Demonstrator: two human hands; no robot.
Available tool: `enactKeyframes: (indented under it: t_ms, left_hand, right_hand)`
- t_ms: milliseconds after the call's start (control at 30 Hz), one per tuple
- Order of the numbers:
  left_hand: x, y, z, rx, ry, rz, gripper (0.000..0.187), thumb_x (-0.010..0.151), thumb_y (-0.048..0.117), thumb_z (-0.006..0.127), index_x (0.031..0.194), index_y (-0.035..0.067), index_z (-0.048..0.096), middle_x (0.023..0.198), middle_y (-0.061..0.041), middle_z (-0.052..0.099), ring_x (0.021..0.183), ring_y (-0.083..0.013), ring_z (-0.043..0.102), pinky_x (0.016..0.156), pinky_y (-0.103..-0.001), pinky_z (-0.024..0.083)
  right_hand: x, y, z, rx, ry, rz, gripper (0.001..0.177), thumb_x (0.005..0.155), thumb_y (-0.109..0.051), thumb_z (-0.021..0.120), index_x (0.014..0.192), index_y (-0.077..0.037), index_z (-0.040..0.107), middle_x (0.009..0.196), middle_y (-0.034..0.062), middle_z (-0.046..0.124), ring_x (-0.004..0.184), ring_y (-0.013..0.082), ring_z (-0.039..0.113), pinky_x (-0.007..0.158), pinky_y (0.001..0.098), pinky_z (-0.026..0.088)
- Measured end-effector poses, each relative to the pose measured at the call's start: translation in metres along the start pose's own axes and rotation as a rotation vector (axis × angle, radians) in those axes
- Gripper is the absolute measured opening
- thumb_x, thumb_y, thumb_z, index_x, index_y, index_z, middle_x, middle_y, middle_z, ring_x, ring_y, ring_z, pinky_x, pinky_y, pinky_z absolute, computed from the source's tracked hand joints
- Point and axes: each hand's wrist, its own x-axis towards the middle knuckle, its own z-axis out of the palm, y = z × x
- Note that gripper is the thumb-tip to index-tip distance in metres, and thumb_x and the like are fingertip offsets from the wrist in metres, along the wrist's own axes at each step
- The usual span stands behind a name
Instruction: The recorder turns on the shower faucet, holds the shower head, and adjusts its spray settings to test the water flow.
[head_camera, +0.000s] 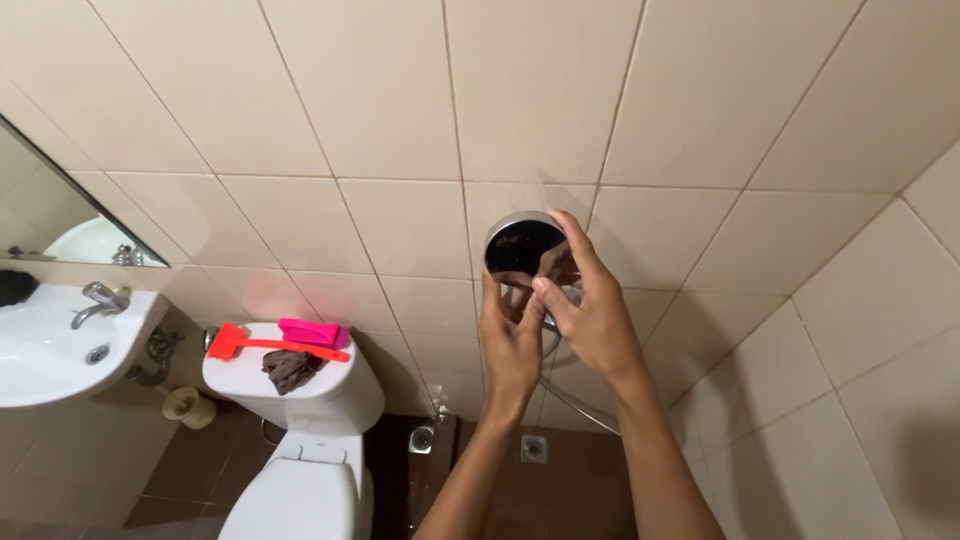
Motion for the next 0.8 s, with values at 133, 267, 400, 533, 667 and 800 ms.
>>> enactKeyframes:
  t_ms: [133, 267, 400, 533, 667, 800]
  left_hand:
    - [-0.009, 0.008, -0.011, 0.033, -0.019, -0.132, 0.069, 0.100, -0.008, 0.054, 0.161, 0.005, 0.026, 0.126, -0.018, 0.063, 0.119, -0.0257, 0.067, 0.097, -0.034, 0.060]
    - [-0.023, -0.005, -0.026, -0.003, -0.094, -0.167, 0.071, 0.099, -0.007, 0.054, 0.161, 0.006, 0.023, 0.138, -0.018, 0.060, 0.126, -0.0242, 0.064, 0.100, -0.033, 0.057]
    - [-0.038, -0.026, -0.047, -0.024, -0.223, -0.292, 0.071, 0.101, -0.003, 0.056, 0.162, 0.006, 0.021, 0.136, -0.019, 0.063, 0.122, -0.0244, 0.066, 0.097, -0.033, 0.057]
    - [-0.054, -0.034, -0.058, 0.075, -0.265, -0.337, 0.073, 0.099, -0.003, 0.061, 0.161, 0.005, 0.024, 0.136, -0.018, 0.061, 0.120, -0.0236, 0.066, 0.097, -0.034, 0.055]
    - [-0.078, -0.064, -0.076, 0.111, -0.245, -0.377, 0.060, 0.097, 0.000, 0.064, 0.151, 0.002, 0.037, 0.130, -0.017, 0.066, 0.117, -0.0214, 0.069, 0.095, -0.032, 0.058]
    - [-0.097, -0.099, -0.095, 0.246, -0.090, -0.419, 0.053, 0.092, 0.004, 0.071, 0.140, 0.000, 0.048, 0.119, -0.017, 0.070, 0.107, -0.0231, 0.071, 0.090, -0.033, 0.058]
  right_hand:
    - [-0.015, 0.004, 0.010, -0.033, 0.015, 0.067, 0.073, 0.092, -0.004, 0.069, 0.157, -0.014, 0.039, 0.110, 0.0090, 0.070, 0.097, 0.0190, 0.066, 0.091, 0.0347, 0.055]
    - [-0.037, 0.023, 0.021, 0.065, 0.100, 0.124, 0.073, 0.090, -0.001, 0.070, 0.156, -0.009, 0.039, 0.111, 0.0073, 0.068, 0.101, 0.0150, 0.067, 0.090, 0.0308, 0.057]
    - [-0.065, 0.067, 0.027, 0.171, 0.199, 0.249, 0.074, 0.089, 0.002, 0.070, 0.156, -0.004, 0.041, 0.099, 0.0082, 0.065, 0.092, 0.0150, 0.066, 0.086, 0.0289, 0.056]
    - [-0.090, 0.085, 0.031, 0.187, 0.197, 0.281, 0.077, 0.086, 0.001, 0.070, 0.156, -0.004, 0.038, 0.098, 0.0052, 0.065, 0.093, 0.0137, 0.066, 0.086, 0.0287, 0.055]
    - [-0.112, 0.109, 0.042, 0.128, 0.176, 0.375, 0.077, 0.085, -0.004, 0.072, 0.155, -0.010, 0.041, 0.102, 0.0076, 0.067, 0.095, 0.0158, 0.067, 0.086, 0.0299, 0.055]
    - [-0.124, 0.103, 0.052, -0.027, 0.149, 0.353, 0.064, 0.089, -0.011, 0.075, 0.148, -0.016, 0.052, 0.132, 0.0077, 0.062, 0.117, 0.0187, 0.061, 0.089, 0.0338, 0.057]
